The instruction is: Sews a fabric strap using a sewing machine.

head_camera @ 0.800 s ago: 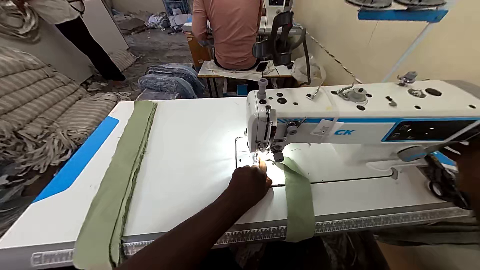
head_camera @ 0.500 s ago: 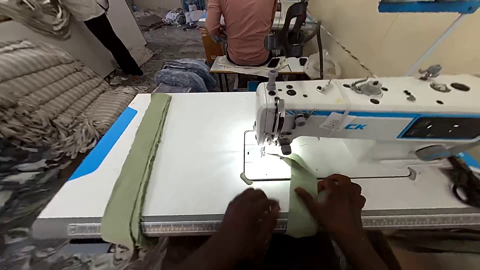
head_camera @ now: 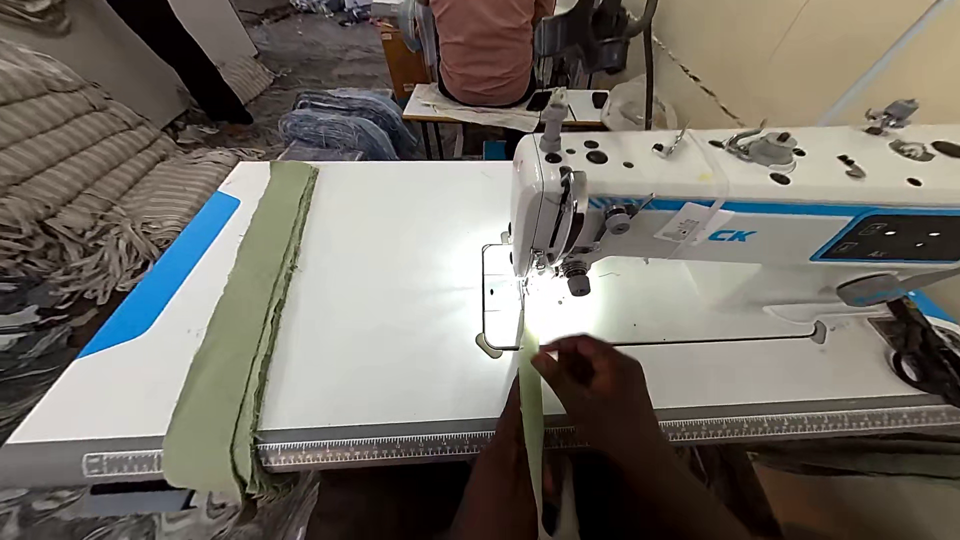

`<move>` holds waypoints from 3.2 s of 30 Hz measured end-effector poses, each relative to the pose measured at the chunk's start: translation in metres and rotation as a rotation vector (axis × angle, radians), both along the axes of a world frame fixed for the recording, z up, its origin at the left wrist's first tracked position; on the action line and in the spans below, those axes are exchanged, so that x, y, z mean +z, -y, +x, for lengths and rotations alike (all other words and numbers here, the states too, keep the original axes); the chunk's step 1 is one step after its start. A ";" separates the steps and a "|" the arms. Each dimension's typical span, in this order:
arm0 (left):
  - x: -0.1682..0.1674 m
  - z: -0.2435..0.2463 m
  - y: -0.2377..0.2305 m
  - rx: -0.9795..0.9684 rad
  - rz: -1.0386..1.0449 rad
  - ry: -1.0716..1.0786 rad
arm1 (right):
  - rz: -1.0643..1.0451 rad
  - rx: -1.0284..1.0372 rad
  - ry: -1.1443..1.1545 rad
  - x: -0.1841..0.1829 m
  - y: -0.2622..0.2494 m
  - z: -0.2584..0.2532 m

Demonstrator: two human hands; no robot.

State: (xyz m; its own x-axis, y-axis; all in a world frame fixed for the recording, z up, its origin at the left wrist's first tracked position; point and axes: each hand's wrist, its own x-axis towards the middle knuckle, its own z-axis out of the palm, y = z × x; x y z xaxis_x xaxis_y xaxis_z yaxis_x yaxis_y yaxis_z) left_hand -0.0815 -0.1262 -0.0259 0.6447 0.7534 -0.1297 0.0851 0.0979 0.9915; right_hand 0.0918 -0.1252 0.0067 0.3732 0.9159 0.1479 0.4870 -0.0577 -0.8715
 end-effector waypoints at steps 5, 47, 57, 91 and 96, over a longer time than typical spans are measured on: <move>0.015 0.003 -0.002 -0.172 0.139 -0.299 | -0.165 -0.103 0.424 -0.008 -0.063 -0.005; 0.002 0.009 0.008 -0.057 -0.201 0.017 | -0.179 0.055 0.580 -0.009 -0.043 -0.006; 0.005 0.007 0.009 -0.054 -0.154 -0.072 | -0.160 0.053 0.590 -0.012 -0.041 -0.005; 0.028 0.008 -0.100 -0.006 0.511 -0.512 | -0.136 0.030 0.064 -0.010 -0.009 0.018; 0.033 0.039 -0.105 0.029 -0.211 -0.207 | -0.132 -0.016 -0.319 -0.009 0.006 0.018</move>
